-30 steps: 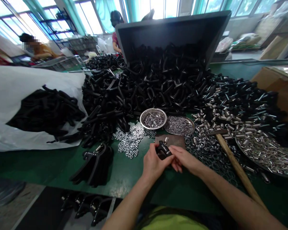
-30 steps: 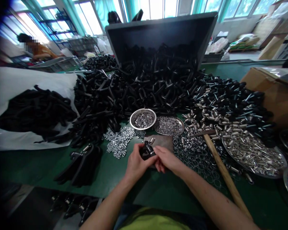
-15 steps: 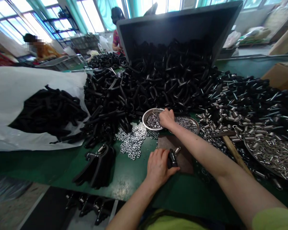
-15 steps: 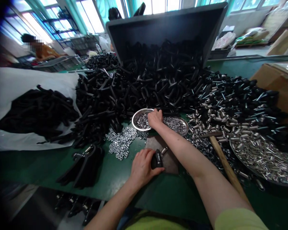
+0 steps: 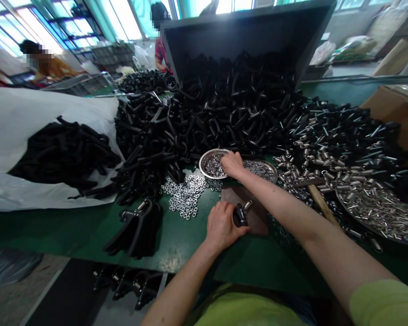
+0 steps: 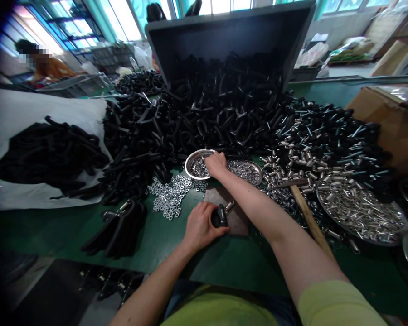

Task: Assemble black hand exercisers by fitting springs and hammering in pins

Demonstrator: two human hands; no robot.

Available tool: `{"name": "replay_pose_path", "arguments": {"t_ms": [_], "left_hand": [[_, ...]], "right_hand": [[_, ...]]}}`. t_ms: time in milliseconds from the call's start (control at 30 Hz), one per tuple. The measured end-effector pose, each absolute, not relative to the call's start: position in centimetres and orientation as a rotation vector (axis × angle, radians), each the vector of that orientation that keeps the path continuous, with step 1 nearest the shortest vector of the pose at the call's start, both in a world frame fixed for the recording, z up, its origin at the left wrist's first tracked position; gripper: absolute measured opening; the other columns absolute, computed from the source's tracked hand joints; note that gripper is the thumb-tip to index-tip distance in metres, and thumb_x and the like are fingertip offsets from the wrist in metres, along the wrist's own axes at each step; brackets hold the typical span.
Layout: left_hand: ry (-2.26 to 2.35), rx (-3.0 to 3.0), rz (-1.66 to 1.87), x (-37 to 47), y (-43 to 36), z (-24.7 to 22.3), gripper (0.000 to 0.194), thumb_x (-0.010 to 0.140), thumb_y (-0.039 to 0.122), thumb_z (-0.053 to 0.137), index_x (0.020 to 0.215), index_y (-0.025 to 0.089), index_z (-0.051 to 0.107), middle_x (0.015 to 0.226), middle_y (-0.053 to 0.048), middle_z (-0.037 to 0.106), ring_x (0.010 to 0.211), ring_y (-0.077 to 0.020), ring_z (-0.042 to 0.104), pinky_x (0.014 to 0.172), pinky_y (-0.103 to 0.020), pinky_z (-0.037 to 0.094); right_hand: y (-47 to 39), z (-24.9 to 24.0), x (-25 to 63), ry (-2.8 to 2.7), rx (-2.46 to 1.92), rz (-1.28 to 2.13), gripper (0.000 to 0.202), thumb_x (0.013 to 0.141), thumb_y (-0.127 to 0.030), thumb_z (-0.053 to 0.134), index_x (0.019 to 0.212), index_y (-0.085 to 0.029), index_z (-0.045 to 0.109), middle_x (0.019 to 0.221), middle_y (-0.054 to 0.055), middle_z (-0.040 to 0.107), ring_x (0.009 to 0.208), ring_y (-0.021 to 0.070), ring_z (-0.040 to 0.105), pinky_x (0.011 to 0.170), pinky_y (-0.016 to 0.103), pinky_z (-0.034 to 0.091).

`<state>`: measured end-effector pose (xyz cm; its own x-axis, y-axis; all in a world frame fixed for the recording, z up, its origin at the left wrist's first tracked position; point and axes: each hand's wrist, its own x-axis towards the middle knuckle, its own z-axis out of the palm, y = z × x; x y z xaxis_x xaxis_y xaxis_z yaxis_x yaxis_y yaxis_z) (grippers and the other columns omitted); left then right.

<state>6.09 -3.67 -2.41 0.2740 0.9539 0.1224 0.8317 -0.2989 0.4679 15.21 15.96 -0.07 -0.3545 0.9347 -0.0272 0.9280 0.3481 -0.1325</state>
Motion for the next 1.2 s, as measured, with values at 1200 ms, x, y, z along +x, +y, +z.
{"name": "replay_pose_path", "arguments": {"t_ms": [1200], "left_hand": [[1.482, 2.316, 0.562, 5.5, -3.6, -2.3, 0.065, 0.066, 0.048, 0.073, 0.124, 0.029, 0.05, 0.103, -0.006, 0.057, 0.099, -0.0253, 0.052, 0.085, -0.039, 0.042]], "right_hand": [[7.9, 0.1, 25.5, -2.353, -1.779, 0.216, 0.021, 0.089, -0.023, 0.048, 0.098, -0.015, 0.066, 0.101, 0.01, 0.065, 0.1, 0.0209, 0.053, 0.088, 0.032, 0.038]]}}
